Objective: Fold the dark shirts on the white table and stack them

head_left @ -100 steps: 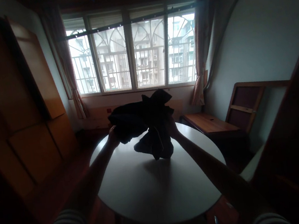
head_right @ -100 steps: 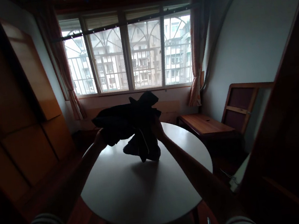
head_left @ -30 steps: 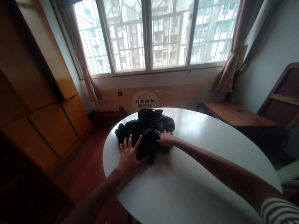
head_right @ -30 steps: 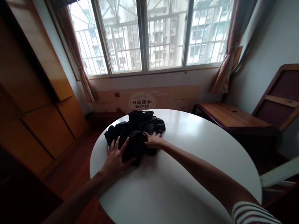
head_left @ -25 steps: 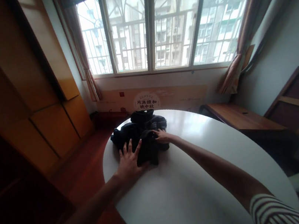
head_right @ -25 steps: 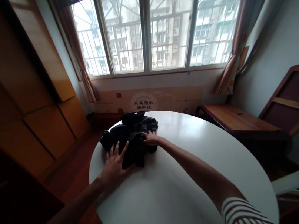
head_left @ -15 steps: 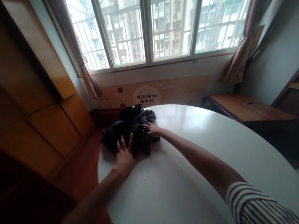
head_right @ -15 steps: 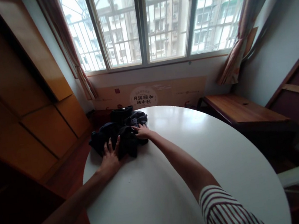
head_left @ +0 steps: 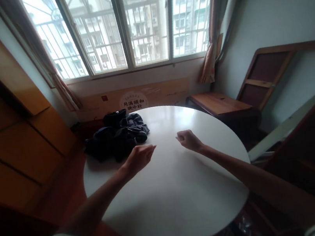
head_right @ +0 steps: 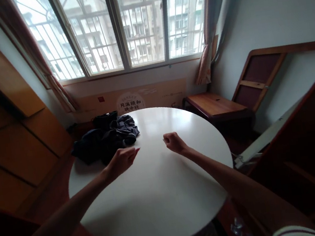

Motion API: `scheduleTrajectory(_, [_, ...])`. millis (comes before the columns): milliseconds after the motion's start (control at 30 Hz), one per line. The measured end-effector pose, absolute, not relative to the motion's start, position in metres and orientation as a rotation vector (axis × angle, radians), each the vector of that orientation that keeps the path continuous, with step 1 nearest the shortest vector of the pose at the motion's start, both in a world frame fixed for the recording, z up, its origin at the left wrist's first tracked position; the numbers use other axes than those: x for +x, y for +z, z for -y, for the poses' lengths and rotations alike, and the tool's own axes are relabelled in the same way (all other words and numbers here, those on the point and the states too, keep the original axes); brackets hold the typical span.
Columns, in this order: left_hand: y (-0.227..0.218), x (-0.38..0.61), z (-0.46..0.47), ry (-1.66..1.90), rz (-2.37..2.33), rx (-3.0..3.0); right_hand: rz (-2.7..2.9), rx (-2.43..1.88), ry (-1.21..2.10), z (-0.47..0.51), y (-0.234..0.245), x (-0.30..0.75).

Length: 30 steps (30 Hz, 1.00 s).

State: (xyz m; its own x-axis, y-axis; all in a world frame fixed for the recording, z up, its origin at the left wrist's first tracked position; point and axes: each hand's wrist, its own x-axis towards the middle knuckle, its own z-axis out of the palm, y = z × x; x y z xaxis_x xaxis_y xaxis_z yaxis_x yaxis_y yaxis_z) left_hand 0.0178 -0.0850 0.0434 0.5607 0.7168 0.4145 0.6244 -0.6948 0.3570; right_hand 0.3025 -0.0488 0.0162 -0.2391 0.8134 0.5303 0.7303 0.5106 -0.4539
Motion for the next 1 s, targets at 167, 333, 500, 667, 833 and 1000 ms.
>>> scheduleTrajectory(167, [0.020,0.031,0.063,0.837,-1.071,2.598,1.979,-1.259,0.123,0.076,0.003,0.312])
scheduleTrajectory(333, [0.003,0.025,0.064,0.979,-0.960,2.544,2.052,-1.138,0.122,0.089,0.004,0.304])
scheduleTrajectory(500, [0.001,0.020,0.072,0.913,-0.822,2.585,2.217,-1.049,0.162,0.098,0.006,0.301])
scheduleTrajectory(667, [0.006,0.016,0.077,0.710,-0.938,2.630,2.210,-1.092,0.142,0.099,0.006,0.306])
scheduleTrajectory(833, [0.006,0.011,0.078,0.235,-1.154,2.674,2.510,-1.347,0.237,0.106,0.006,0.301])
scheduleTrajectory(1000, [0.001,0.011,0.076,0.144,-1.176,2.698,2.636,-1.483,0.295,0.112,0.010,0.295])
